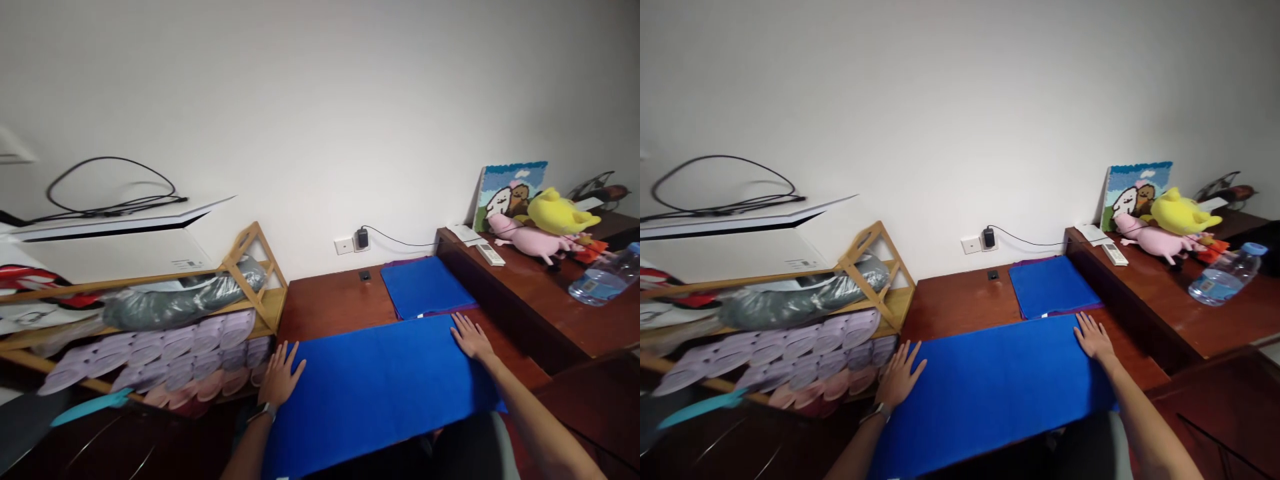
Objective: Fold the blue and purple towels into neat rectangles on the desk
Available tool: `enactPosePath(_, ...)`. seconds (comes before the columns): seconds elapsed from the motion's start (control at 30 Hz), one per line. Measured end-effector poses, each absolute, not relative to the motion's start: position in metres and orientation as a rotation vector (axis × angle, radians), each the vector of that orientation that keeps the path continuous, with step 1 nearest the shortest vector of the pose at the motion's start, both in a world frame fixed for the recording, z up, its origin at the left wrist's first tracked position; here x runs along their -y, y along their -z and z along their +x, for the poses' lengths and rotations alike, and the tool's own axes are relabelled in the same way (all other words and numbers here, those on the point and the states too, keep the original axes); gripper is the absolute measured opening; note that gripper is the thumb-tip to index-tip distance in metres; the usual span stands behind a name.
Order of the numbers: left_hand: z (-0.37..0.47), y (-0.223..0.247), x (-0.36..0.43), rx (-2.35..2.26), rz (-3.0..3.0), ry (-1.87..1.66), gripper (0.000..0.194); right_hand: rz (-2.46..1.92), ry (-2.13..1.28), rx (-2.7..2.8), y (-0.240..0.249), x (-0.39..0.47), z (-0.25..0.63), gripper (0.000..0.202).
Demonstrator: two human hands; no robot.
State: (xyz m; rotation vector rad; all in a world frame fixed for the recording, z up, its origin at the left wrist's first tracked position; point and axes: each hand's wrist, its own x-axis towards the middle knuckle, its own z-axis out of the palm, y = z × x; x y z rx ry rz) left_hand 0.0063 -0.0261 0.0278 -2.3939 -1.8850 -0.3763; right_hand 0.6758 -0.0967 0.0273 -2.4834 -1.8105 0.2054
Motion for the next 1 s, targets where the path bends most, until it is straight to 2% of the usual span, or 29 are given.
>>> enactPosePath(0.13, 0.009, -0.029, 0.031, 1.905, -2.401, 0.383, 0.069, -2.491, -0.095, 1.810, -0.044, 0.087, 0.645, 0.067)
enactPosePath(0.23, 0.011, -0.029, 0.034, 1.939, -2.398, 0.389, 0.068, -2.225, 0.069, 1.919, -0.058, 0.073, 0.568, 0.064)
enactPosePath(0.43, 0.010, -0.028, 0.036, 1.961, -2.391, 0.403, 0.065, -1.662, -0.300, 2.294, -0.075, 0.057, 0.360, 0.065)
enactPosePath(0.53, 0.010, -0.027, 0.035, 1.980, -2.380, 0.406, 0.064, -1.608, -0.431, 2.369, -0.072, 0.055, 0.319, 0.067)
enactPosePath(0.67, 0.010, -0.027, 0.033, 1.999, -2.355, 0.405, 0.063, -1.714, -0.418, 2.317, -0.060, 0.060, 0.369, 0.068)
enactPosePath(0.9, 0.009, -0.023, 0.029, 1.955, -2.358, 0.429, 0.063, -2.288, -0.242, 1.966, -0.031, 0.090, 0.590, 0.073)
enactPosePath(1.0, 0.010, -0.024, 0.029, 1.961, -2.368, 0.440, 0.062, -2.446, -0.212, 1.830, -0.021, 0.098, 0.654, 0.077)
